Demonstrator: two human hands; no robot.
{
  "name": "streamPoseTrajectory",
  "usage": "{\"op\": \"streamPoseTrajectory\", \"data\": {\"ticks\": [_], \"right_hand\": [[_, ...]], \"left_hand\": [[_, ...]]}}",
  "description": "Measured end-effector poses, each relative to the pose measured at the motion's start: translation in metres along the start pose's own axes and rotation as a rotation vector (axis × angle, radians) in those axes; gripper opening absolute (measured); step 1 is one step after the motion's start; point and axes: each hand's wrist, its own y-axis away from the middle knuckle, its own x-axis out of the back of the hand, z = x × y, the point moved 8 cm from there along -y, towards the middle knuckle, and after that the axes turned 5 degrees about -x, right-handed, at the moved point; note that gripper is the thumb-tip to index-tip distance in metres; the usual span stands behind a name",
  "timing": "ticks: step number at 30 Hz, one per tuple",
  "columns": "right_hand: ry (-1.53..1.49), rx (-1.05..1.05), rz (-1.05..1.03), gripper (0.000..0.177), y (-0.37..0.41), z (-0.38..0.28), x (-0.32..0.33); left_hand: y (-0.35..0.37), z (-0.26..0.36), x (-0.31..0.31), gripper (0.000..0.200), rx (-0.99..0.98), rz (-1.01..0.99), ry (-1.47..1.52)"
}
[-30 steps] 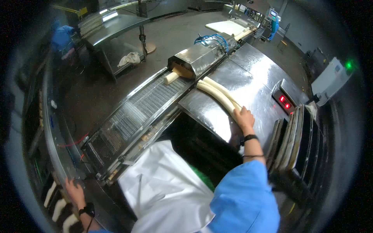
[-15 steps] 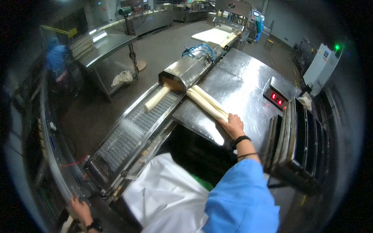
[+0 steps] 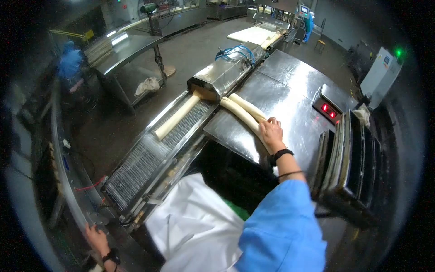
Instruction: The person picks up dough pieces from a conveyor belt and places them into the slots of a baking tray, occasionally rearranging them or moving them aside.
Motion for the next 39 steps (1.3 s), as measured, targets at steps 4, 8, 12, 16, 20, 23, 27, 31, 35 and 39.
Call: {"op": "streamPoseTrajectory", "data": {"ticks": [4,8,12,16,20,23,27,31,35,39], "right_hand": [[-0.092,-0.275,-0.103,0.043,-0.013,0.021,0.009],[-0.611,-0.497,-0.318,0.052,-0.049,0.125,-0.052],[-0.181,-0.370,-0.265,0.062,-0.049,0.149,-0.048],[-0.079,-0.471,-0.186,0.077,0.001,0.070,0.010],[0.045,-0.183,-0.279,0.055,0.029,0.024,0.010],[0.088,-0.074,-0.237,0.068,0.054,-0.002,0.018],[0.043,-0.149,-0.249,0.067,0.075,0.003,0.023],[0.173,-0.112,-0.177,0.070,0.085,0.029,0.006],[0.288,-0.124,-0.147,0.074,0.069,0.044,-0.019],[0.264,-0.140,-0.181,0.076,0.052,0.023,-0.021]], "left_hand": [[0.009,0.001,-0.001,0.029,-0.043,0.054,-0.009],[0.021,0.021,0.018,0.030,0.045,-0.067,0.072],[0.027,0.016,0.019,0.032,0.066,-0.019,0.065],[0.012,0.008,-0.014,0.035,0.135,0.039,0.240],[-0.023,0.115,-0.009,0.041,-0.003,0.058,0.517],[-0.054,0.215,-0.002,0.045,-0.176,-0.008,0.562],[-0.079,0.308,-0.008,0.048,-0.404,-0.033,0.644],[-0.088,0.337,-0.039,0.050,-0.419,-0.115,0.532],[-0.088,0.356,-0.050,0.052,-0.366,-0.212,0.373],[-0.070,0.367,-0.052,0.047,-0.398,-0.221,0.493]]}}
